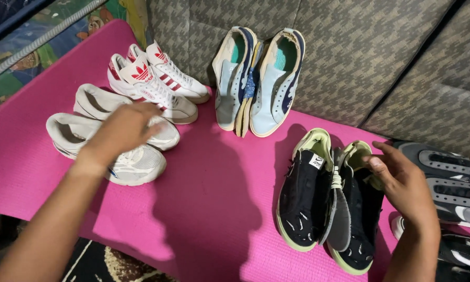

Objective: The person organizes several pairs of sneakers on a pink mat, picks them up to inspect them, and then removes the insoles from a pair of black sneakers.

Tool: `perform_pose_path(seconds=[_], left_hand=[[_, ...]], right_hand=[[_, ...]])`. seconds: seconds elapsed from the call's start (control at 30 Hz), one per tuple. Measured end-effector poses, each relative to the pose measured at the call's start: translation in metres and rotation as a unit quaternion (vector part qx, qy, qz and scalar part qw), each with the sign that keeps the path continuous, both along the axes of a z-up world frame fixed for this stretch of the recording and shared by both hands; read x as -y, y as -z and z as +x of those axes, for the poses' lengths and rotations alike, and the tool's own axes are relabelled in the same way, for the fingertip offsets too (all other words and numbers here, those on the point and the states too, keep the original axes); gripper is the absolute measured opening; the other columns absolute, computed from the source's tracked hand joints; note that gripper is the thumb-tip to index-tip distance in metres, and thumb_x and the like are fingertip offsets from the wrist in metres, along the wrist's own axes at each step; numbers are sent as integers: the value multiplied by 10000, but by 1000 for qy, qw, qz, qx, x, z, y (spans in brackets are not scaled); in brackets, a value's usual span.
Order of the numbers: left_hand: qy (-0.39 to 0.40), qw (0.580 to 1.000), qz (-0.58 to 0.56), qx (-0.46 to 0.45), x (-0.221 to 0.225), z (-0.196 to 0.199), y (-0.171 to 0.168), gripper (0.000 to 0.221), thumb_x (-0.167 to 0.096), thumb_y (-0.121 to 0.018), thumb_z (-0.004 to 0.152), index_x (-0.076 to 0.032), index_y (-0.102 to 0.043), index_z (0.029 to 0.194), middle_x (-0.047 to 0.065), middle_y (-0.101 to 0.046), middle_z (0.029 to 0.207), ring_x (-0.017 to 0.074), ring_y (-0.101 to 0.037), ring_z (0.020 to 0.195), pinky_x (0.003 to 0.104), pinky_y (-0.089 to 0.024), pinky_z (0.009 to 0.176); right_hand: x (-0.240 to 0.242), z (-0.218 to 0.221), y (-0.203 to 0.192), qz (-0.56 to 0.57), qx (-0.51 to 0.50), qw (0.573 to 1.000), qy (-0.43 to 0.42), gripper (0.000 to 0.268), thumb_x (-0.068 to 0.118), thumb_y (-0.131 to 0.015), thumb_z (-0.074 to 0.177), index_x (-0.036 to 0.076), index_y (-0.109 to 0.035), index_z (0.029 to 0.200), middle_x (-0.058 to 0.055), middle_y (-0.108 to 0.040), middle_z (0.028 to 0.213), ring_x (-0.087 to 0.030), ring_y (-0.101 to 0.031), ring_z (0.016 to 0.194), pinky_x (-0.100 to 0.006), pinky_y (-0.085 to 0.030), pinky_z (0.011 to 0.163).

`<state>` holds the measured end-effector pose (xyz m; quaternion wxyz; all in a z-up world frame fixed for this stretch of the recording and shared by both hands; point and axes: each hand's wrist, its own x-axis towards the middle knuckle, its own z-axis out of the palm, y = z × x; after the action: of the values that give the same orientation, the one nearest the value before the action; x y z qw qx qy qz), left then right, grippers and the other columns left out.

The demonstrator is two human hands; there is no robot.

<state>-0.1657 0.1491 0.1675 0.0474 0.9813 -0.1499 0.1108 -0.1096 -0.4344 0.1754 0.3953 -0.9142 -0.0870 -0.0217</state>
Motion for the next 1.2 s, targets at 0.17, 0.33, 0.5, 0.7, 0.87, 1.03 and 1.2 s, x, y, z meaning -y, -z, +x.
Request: perform_pose_path(seconds=[0.17, 0.33, 0.5, 0.7, 0.87, 1.03, 1.2], left_hand=[[-64, 987, 92, -119, -1, 18, 39, 672, -725, -640, 780, -245, -683, 1248, -16, -669, 1338, 204, -552, 1325, 485, -334, 1063], [-98, 978, 110, -150, 0, 16, 46, 681, -629, -688, 732, -284, -651, 1318, -2, -651, 1375, 213, -533, 1338, 512, -224, 1150], [-86, 982, 87, -146, -3, 17, 44, 484, -459, -727, 705, -285, -741, 1157, -21, -769, 1105, 167, -654, 1153, 405, -277, 1094], [9, 1000, -30, -1, 3, -5, 26, 478, -494, -614, 937, -170, -685, 1282, 103, -646, 1389, 283, -521, 1388, 570, -265, 1187], [-28, 996, 50, -69, -7, -45, 25, 789, -692, -797, 663, -243, -628, 1290, 13, -612, 1367, 230, -512, 1328, 561, -282, 1123], [-44, 987, 129, -89, -2, -66, 31, 845, -699, -852, 596, -251, -648, 1283, 37, -593, 1362, 231, -473, 1377, 692, -90, 1237], [-60, 975, 147, -152, -2, -72, 30, 915, -502, -928, 520, -292, -572, 1336, -47, -630, 1256, 135, -570, 1251, 705, -26, 1244]], right_hand=[[-8, -4, -8, 33, -42, 998, 29, 495, 242, -589, 989, 33, -573, 1437, -136, -727, 1220, -207, -656, 1123, -362, -496, 927], [-9, -4, -11, -44, -30, 998, 35, 522, 312, -608, 970, 69, -598, 1432, -144, -709, 1280, -266, -683, 1086, -426, -522, 859], [-7, -2, -10, -49, -25, 998, 36, 528, 319, -611, 969, 64, -598, 1432, -146, -708, 1274, -255, -670, 1070, -415, -502, 848], [-2, 0, -3, -39, -20, 999, 30, 516, 287, -626, 965, 50, -598, 1422, -173, -718, 1240, -250, -680, 1132, -394, -512, 915], [-8, -5, -14, -43, -48, 997, 46, 539, 326, -596, 971, 83, -578, 1453, -154, -704, 1290, -253, -660, 1157, -404, -498, 919], [-1, -2, -5, -58, -15, 997, 47, 508, 331, -612, 981, 83, -611, 1425, -138, -720, 1258, -232, -661, 1121, -384, -472, 915], [-1, -1, -5, -52, -19, 998, 41, 524, 349, -599, 970, 68, -609, 1413, -141, -681, 1346, -259, -649, 1199, -412, -487, 914]])
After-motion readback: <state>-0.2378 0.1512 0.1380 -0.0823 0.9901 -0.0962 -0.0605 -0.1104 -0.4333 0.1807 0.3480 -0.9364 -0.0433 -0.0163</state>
